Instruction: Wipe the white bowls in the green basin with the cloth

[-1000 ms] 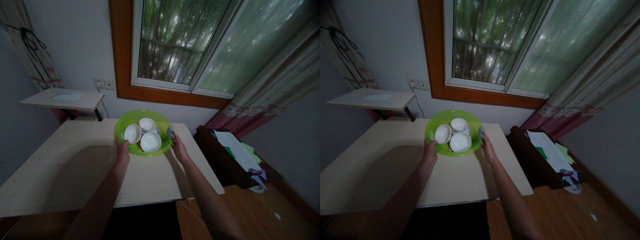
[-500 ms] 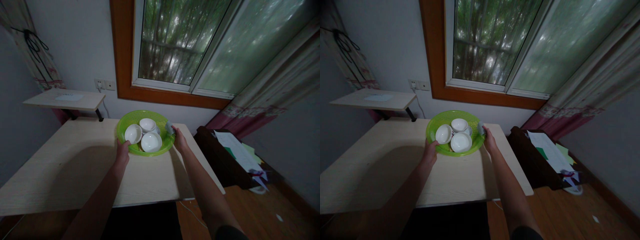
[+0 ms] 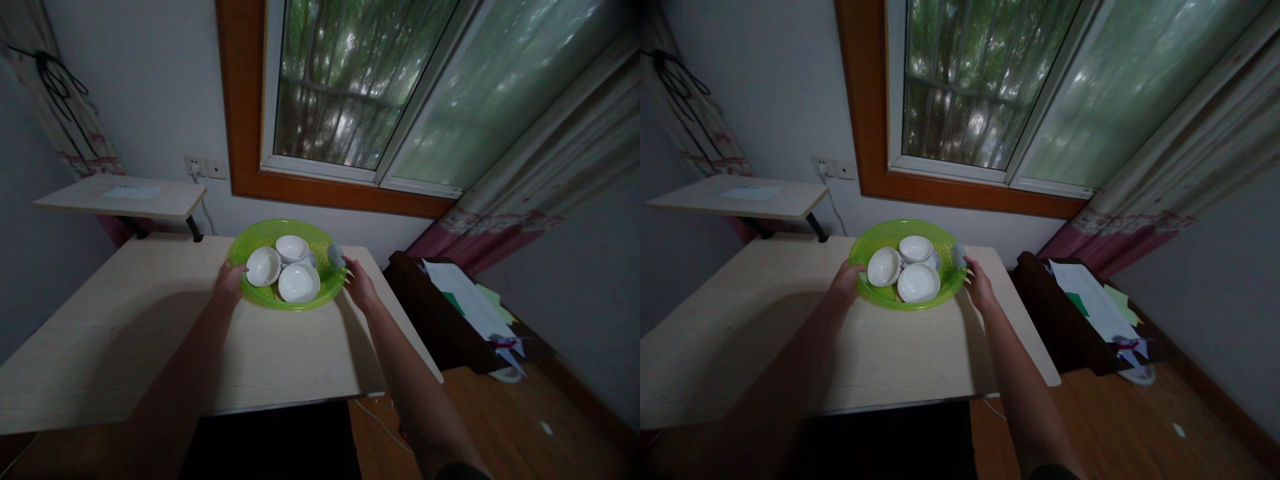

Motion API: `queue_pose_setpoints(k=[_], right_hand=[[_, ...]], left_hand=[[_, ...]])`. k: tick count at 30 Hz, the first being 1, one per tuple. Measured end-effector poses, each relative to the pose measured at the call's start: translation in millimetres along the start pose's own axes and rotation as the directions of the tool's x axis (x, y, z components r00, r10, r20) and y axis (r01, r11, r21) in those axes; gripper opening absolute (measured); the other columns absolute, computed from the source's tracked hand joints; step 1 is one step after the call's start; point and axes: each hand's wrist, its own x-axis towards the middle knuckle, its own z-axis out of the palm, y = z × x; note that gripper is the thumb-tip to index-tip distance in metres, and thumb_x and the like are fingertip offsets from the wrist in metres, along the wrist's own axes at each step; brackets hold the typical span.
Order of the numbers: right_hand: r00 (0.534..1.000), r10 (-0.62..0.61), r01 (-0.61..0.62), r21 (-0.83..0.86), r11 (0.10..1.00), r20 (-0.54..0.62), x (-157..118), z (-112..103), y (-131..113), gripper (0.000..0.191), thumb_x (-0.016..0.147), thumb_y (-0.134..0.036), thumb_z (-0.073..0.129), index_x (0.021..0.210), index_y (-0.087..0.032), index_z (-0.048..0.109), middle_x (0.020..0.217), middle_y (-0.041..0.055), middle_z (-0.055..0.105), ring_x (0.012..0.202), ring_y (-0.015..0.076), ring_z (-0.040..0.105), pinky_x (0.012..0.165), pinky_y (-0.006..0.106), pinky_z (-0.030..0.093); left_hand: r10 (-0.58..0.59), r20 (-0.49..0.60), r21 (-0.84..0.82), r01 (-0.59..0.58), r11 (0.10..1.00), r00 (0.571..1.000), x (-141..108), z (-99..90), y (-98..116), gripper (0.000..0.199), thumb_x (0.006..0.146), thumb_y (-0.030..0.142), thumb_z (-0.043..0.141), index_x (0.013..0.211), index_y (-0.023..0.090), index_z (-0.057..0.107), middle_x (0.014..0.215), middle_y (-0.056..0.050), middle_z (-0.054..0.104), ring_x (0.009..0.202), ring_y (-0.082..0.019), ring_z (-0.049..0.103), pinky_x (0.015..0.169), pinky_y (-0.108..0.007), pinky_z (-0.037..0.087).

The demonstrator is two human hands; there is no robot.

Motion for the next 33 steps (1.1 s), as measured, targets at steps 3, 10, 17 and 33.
queue_pose_setpoints(k=[3, 10, 17, 33], right_hand=[[0.999, 0.024, -0.023, 0.023, 0.999, -0.034, -6.0, -3.6, 0.5, 0.04, 0.093, -0.063, 0.078, 0.124, -0.038, 0.082, 0.117, -0.0001, 0.08, 0.102, 0.0237, 0.073, 0.086, 0.036, 0.065], [1.0, 0.002, -0.003, -0.068, 0.998, -0.007, 2.3, -5.6, 3.3, 0.048, 0.092, -0.064, 0.078, 0.134, -0.041, 0.079, 0.133, -0.0008, 0.079, 0.103, 0.0237, 0.073, 0.091, 0.039, 0.064], [0.977, -0.206, 0.17, -0.388, 0.906, -0.052, 46.0, -5.7, -2.4, 0.055, 0.073, -0.061, 0.084, 0.117, -0.027, 0.08, 0.131, 0.0088, 0.081, 0.118, 0.0317, 0.073, 0.096, 0.044, 0.063], [0.929, -0.368, 0.273, -0.74, 0.615, 0.038, 71.8, 9.8, -31.9, 0.015, 0.071, -0.039, 0.077, 0.074, -0.024, 0.076, 0.081, 0.0048, 0.079, 0.084, 0.0253, 0.071, 0.079, 0.035, 0.057]], left_hand=[[-0.121, -0.042, 0.021, 0.122, 0.992, 0.992, 5.3, 4.3, -7.6, 0.063, 0.052, 0.013, 0.069, 0.114, 0.023, 0.073, 0.087, -0.003, 0.076, 0.08, -0.026, 0.077, 0.084, -0.043, 0.069], [-0.108, -0.047, 0.02, 0.109, 0.994, 0.993, 6.9, -0.7, -7.3, 0.071, 0.047, 0.008, 0.065, 0.115, 0.025, 0.071, 0.093, -0.005, 0.076, 0.09, -0.03, 0.077, 0.079, -0.04, 0.068], [-0.102, -0.006, 0.11, 0.102, 0.989, 0.995, -0.2, 0.9, 1.5, 0.079, 0.048, 0.008, 0.062, 0.124, 0.024, 0.071, 0.096, -0.003, 0.076, 0.087, -0.025, 0.076, 0.068, -0.029, 0.062], [-0.017, -0.043, 0.155, 0.024, 0.988, 0.999, -5.4, 2.8, -0.9, 0.064, 0.047, 0.016, 0.06, 0.11, 0.023, 0.068, 0.09, -0.003, 0.072, 0.082, -0.025, 0.07, 0.071, -0.034, 0.059]])
